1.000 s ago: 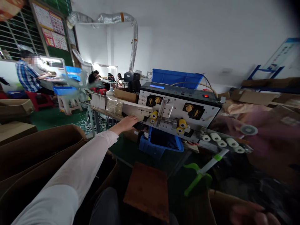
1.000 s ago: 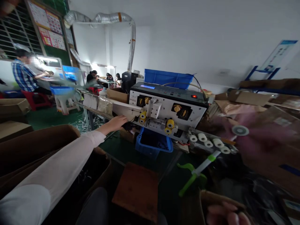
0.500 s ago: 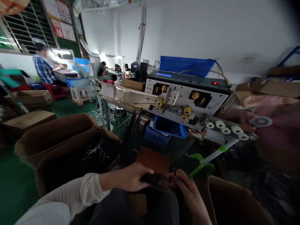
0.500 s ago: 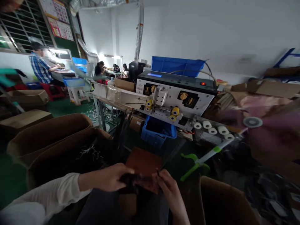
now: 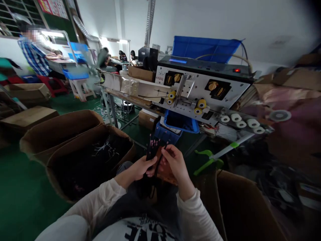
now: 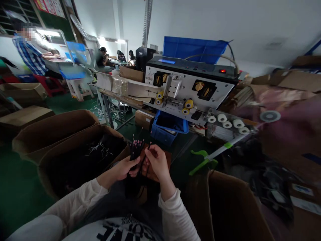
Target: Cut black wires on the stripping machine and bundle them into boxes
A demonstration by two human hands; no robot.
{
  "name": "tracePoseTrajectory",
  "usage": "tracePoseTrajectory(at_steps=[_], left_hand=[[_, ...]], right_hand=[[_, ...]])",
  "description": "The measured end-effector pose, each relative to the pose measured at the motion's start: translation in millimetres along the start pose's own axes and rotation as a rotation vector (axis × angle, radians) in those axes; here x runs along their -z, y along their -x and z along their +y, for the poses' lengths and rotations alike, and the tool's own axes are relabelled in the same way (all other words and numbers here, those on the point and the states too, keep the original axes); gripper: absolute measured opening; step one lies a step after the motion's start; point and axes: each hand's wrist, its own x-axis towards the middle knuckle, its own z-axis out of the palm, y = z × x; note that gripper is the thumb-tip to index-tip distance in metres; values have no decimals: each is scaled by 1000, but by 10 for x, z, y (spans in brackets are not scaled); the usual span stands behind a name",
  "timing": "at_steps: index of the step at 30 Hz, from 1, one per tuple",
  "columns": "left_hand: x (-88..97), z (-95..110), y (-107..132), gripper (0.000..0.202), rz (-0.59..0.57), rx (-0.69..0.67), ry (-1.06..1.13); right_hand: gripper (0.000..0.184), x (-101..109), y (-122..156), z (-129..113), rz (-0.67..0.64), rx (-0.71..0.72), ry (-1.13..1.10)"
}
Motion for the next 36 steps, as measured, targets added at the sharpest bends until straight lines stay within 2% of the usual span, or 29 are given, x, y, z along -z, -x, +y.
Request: tracePoseTrajectory(at_steps=[5, 10, 14, 15, 17, 19, 22, 24, 27, 30, 33, 36], left_hand=[[9, -5, 38, 41, 6, 36, -4], [11, 5, 61, 45, 9, 44, -8], [99, 30, 43, 51, 112, -39, 42], [130, 43, 35, 50, 131, -65, 50], [186, 76, 20, 40, 170, -122, 66], [224, 117, 10, 33, 208, -146, 98], [248, 174, 8, 35, 245, -148, 120], [255, 193, 12, 35, 242, -172, 81], [244, 182, 23, 36, 133, -153, 21], [170, 142, 39, 38, 8, -49, -49], [51, 99, 52, 41, -16, 22, -118], [-35, 59, 46, 43, -1, 71, -131]], right_hand=[[19, -45, -132, 24, 95, 33, -138], [20, -95, -199, 2, 136, 50, -267], [41, -87, -169, 46, 251, 91, -328], [42, -79, -155, 72, 268, 87, -331], [31, -63, -126, 119, 295, 96, -327], [18, -47, -96, 126, 321, 170, -318], [16, 6, -70, 18, 333, 309, -377], [16, 73, -91, -104, 322, 322, -444], [17, 172, -210, -254, 249, 239, -429], [22, 187, -398, -317, 22, 99, -299], [32, 127, -563, -349, -229, -1, -162], [35, 67, -647, -394, -325, -10, -42]])
